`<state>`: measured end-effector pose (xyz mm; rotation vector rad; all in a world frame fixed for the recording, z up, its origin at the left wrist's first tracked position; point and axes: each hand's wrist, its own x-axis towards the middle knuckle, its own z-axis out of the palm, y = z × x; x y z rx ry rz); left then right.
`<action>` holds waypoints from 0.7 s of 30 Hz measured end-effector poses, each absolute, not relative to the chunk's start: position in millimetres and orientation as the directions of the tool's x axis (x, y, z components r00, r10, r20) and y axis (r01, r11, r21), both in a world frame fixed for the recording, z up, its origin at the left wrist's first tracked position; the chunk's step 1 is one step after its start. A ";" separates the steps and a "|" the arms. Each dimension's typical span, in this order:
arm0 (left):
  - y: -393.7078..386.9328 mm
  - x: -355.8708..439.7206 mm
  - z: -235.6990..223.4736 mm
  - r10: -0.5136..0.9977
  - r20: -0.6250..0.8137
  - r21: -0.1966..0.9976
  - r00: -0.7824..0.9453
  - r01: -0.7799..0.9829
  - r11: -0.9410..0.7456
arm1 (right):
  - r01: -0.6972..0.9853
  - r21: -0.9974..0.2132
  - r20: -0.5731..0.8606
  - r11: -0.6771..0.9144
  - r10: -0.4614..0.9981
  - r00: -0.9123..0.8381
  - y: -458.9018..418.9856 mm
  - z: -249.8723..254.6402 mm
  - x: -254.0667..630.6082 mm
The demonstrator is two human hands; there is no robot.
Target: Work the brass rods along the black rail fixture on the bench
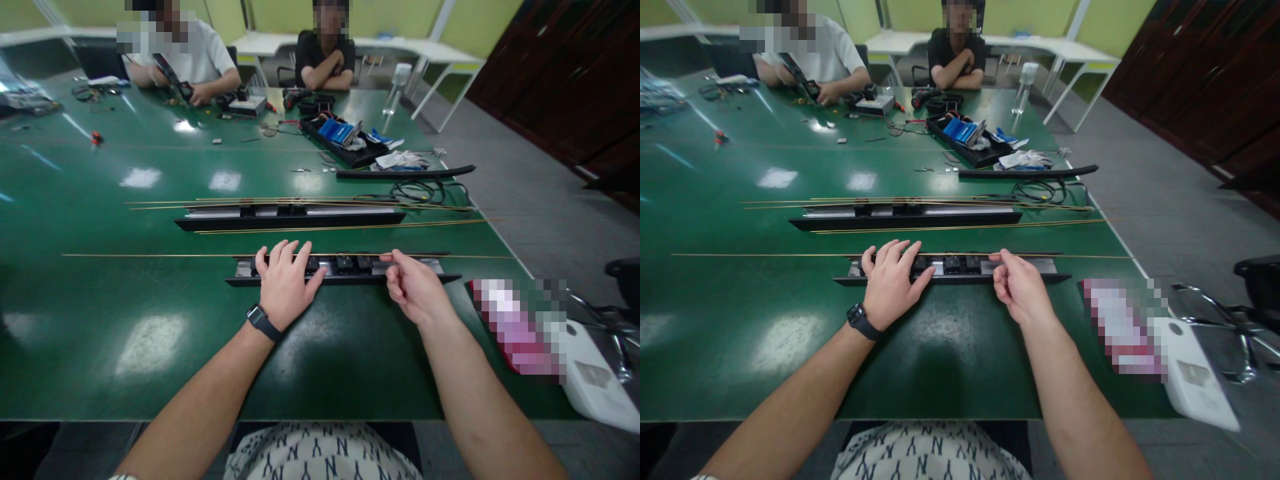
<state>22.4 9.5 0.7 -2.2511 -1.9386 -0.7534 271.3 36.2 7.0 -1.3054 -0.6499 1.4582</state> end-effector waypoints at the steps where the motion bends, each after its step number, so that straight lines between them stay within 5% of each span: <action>1: 9.7 22.5 0.3 0.908 0.411 0.255 0.079 0.946 -0.198 | -0.345 -0.882 -0.385 -0.322 0.914 0.130 36.2 7.4 271.4; 21: 10.4 22.4 -1.4 0.912 0.404 0.269 0.071 0.944 -0.193 | -0.279 -0.902 -0.369 -0.329 0.924 0.102 35.4 9.3 269.3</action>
